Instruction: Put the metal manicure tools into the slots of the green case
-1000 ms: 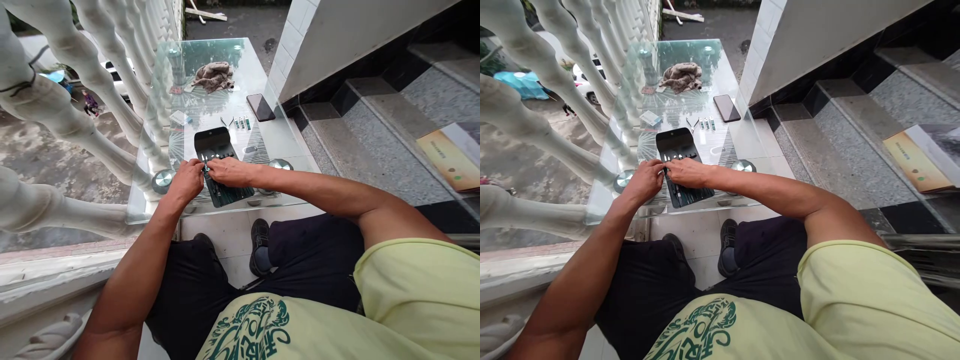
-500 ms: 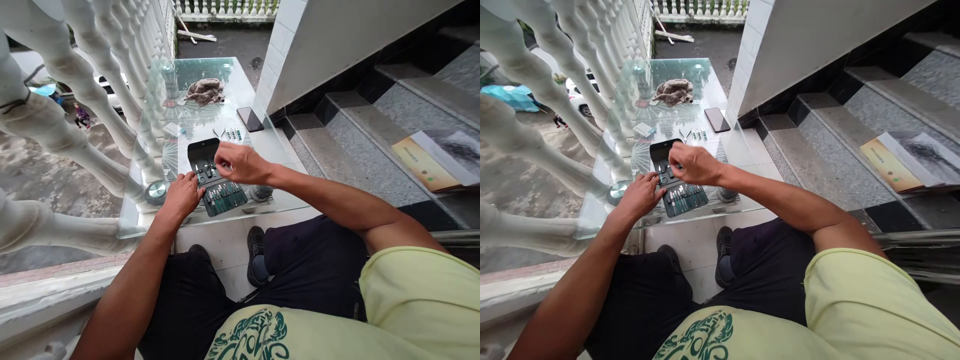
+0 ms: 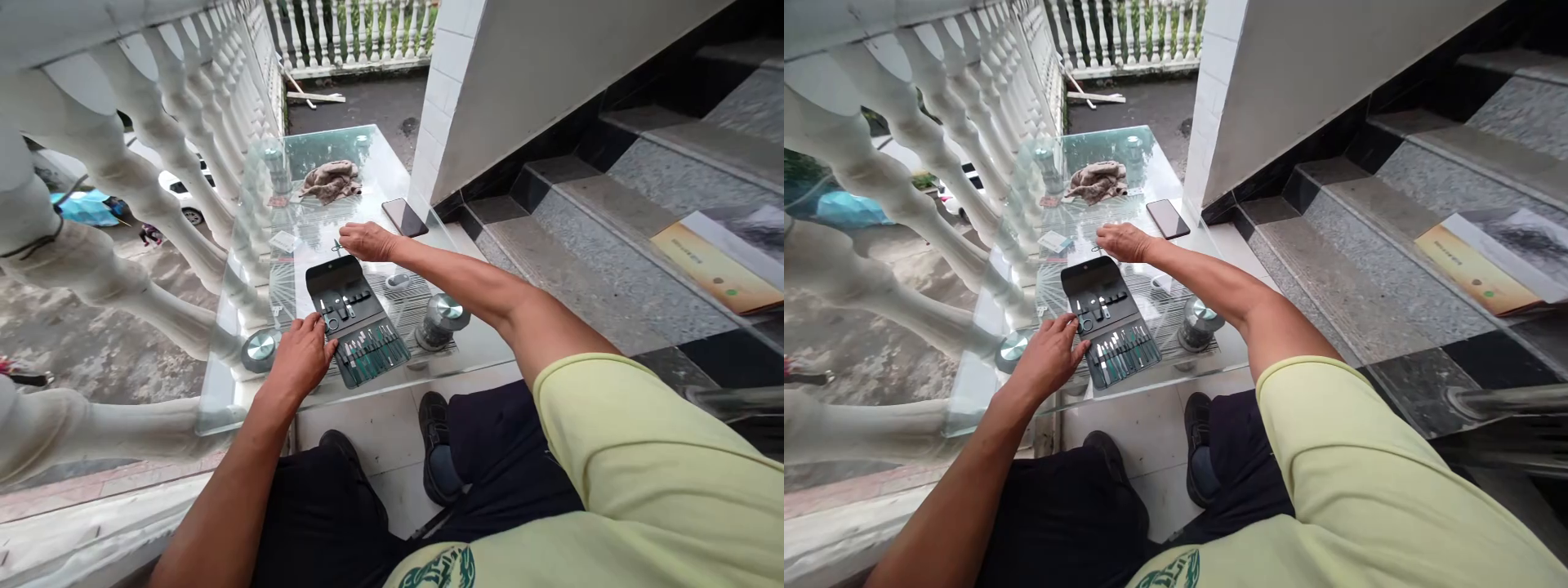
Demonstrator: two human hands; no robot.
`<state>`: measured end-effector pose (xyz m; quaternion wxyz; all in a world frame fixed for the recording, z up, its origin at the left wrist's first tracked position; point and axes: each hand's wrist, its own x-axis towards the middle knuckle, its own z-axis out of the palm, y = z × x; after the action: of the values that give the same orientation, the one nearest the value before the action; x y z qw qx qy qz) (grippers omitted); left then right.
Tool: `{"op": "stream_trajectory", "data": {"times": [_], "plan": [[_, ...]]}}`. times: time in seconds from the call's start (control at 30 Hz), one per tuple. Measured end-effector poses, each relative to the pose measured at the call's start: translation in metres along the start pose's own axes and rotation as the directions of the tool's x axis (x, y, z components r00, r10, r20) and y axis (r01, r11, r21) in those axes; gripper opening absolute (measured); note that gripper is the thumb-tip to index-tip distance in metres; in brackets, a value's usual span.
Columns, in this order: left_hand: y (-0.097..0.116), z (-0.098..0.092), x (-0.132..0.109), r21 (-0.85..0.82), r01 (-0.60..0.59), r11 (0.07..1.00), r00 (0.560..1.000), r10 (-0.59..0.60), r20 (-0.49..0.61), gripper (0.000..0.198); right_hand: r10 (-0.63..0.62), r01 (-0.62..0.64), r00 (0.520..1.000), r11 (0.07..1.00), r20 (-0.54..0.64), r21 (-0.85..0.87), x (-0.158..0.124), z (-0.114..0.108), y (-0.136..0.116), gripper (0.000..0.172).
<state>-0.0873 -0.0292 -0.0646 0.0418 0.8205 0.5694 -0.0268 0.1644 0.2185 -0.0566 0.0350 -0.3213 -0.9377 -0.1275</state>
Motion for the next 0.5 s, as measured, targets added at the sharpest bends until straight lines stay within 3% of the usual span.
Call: {"op": "stream_trajectory", "data": {"times": [0.2,0.3,0.37,0.43,0.5], "plan": [[0.003,-0.001,0.002,-0.061,0.05,0.997,0.998,-0.052,-0.024,0.036,-0.035,0.031,0.996,0.998,0.087,0.046,-0.006,0.01,0.01,0.031],[0.007,-0.003,0.001,-0.139,0.118,0.983,0.991,-0.126,-0.05,0.034,0.082,-0.068,0.991,0.99,-0.104,0.126,-0.024,0.007,0.004,0.032],[0.01,-0.004,0.0,-0.171,0.153,0.973,0.984,-0.165,-0.06,0.032,0.147,-0.086,0.947,0.973,-0.285,0.215,-0.043,0.005,-0.013,0.037],[0.012,-0.004,-0.001,-0.177,0.159,0.971,0.984,-0.172,-0.055,0.028,0.085,0.03,0.925,0.956,-0.371,0.293,-0.064,0.004,-0.039,0.037],[0.015,-0.004,-0.001,-0.165,0.144,0.976,0.988,-0.152,-0.038,0.022,-0.076,0.207,0.924,0.923,-0.374,0.325,-0.082,0.009,-0.069,0.037]]}}
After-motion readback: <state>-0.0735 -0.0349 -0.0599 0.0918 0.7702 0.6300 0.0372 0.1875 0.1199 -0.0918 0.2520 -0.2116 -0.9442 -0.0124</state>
